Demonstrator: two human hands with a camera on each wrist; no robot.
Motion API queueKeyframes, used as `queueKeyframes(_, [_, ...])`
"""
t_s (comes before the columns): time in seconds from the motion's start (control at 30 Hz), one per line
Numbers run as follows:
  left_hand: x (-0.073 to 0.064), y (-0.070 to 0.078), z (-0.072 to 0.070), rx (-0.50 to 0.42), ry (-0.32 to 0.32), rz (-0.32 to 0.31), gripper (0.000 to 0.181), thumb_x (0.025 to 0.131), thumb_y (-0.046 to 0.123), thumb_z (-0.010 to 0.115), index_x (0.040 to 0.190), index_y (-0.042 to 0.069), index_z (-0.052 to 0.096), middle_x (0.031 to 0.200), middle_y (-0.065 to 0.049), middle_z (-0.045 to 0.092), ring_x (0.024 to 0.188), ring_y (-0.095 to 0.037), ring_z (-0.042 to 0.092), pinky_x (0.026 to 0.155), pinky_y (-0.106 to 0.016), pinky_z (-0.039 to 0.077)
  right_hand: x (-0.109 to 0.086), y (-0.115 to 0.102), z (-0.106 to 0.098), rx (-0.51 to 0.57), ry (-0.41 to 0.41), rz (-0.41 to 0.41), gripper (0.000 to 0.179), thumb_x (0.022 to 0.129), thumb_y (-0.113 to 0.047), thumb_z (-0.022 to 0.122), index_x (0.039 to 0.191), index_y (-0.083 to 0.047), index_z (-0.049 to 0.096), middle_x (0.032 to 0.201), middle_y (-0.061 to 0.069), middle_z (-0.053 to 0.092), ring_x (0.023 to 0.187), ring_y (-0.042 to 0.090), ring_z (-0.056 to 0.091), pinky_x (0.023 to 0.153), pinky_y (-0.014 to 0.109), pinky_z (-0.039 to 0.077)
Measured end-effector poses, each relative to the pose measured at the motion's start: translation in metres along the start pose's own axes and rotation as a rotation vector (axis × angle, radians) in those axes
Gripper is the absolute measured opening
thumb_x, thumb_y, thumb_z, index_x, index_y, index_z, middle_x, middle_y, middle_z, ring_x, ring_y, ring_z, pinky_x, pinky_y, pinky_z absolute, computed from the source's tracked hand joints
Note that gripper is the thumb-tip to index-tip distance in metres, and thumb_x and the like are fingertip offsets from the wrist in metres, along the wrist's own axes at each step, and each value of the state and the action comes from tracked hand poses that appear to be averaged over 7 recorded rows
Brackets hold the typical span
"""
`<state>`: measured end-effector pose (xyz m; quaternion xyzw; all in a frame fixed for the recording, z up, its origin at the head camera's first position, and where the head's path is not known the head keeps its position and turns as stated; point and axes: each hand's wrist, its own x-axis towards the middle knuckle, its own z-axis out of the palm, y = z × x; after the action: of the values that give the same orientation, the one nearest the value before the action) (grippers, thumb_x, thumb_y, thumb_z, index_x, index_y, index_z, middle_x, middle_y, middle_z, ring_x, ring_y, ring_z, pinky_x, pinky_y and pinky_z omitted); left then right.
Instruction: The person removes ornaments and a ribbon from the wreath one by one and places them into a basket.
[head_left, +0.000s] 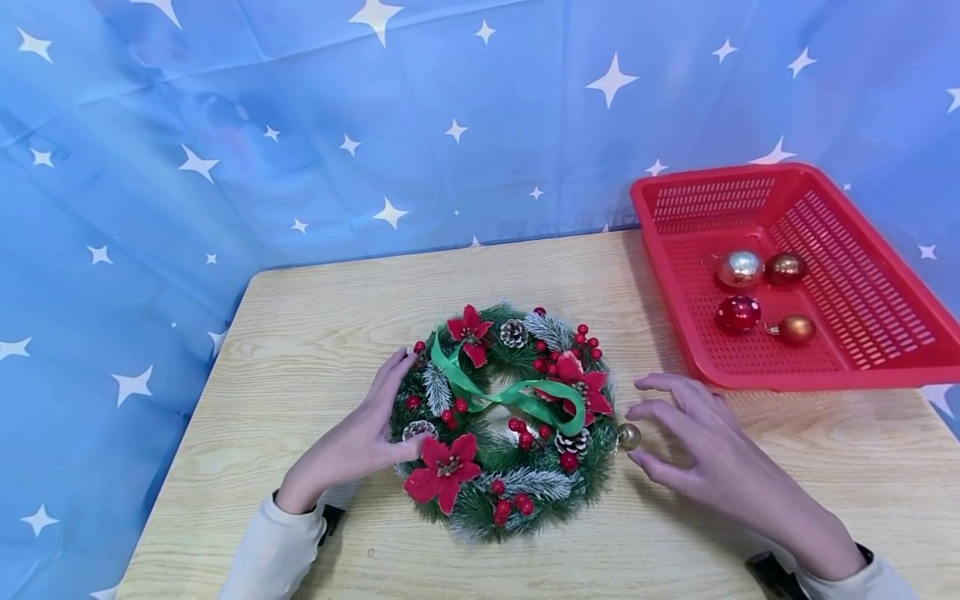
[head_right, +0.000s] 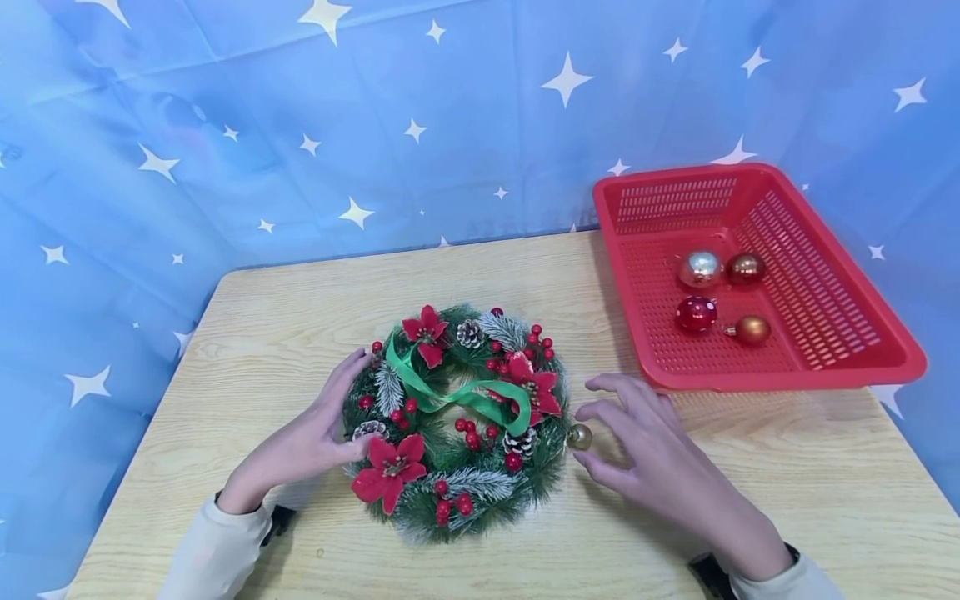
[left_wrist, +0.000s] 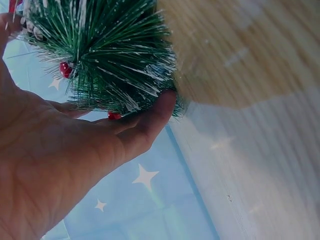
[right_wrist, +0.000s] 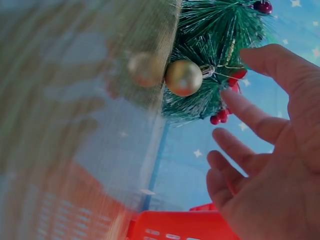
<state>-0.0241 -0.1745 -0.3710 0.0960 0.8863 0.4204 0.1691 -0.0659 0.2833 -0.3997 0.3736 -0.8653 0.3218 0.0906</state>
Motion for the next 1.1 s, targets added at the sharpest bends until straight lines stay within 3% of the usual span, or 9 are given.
queueKeyframes(0.07, [0.0002, -0.0007, -0.0006, -0.006, -0.006, -0.006, 0.112, 0.097, 0.03, 0.079, 0.177, 0.026, 0.001, 0.182, -0.002, -0.009, 0.063, -0.014, 0.046, 0.063, -0.04, 0.049, -0.0008, 0.0007, 0.0004, 0.01, -0.013, 0.011, 0.05, 0.104, -0.065, 0.062, 0.118, -0.018, 0.074, 0.143, 0.011, 0.061, 0.134, 0.032, 0.055, 0.102, 0.061, 0.04])
queueKeyframes(0.17, [0.0004, -0.0018, -0.001, -0.01, -0.009, -0.005, 0.112, 0.097, 0.03, 0.079, 0.177, 0.027, 0.001, 0.182, -0.001, -0.009, 0.06, -0.011, 0.041, 0.06, -0.037, 0.048, -0.0015, 0.0017, -0.0001, 0.023, -0.045, 0.04, 0.035, 0.097, -0.047, 0.081, 0.118, -0.021, 0.073, 0.144, 0.011, 0.061, 0.134, 0.033, 0.054, 0.1, 0.068, 0.041])
queueKeyframes(0.27, [0.0004, -0.0021, -0.0014, -0.01, -0.008, -0.002, 0.112, 0.097, 0.03, 0.08, 0.177, 0.029, 0.002, 0.182, -0.001, -0.008, 0.059, -0.011, 0.039, 0.058, -0.035, 0.048, -0.0019, 0.0022, 0.0001, 0.024, -0.077, 0.068, 0.038, 0.085, -0.029, 0.092, 0.117, -0.023, 0.072, 0.143, 0.01, 0.06, 0.133, 0.035, 0.054, 0.1, 0.071, 0.041])
queueKeyframes(0.83, [0.0014, -0.0027, -0.0055, -0.03, -0.029, 0.003, 0.112, 0.097, 0.023, 0.079, 0.177, 0.028, 0.002, 0.182, 0.001, -0.01, 0.058, -0.009, 0.037, 0.06, -0.036, 0.047, 0.0002, 0.0065, 0.0053, -0.018, -0.084, 0.041, 0.043, 0.073, -0.017, 0.095, 0.108, -0.024, 0.072, 0.137, 0.013, 0.063, 0.128, 0.038, 0.057, 0.095, 0.076, 0.044])
queueKeyframes(1.1, [0.0018, -0.0035, -0.007, -0.03, -0.036, 0.011, 0.11, 0.097, 0.022, 0.08, 0.177, 0.028, 0.004, 0.182, 0.0, -0.009, 0.057, -0.011, 0.039, 0.06, -0.034, 0.048, 0.0029, 0.0035, 0.0058, -0.041, -0.127, 0.05, 0.042, 0.074, -0.018, 0.097, 0.104, -0.028, 0.069, 0.134, 0.011, 0.065, 0.126, 0.037, 0.058, 0.093, 0.075, 0.047])
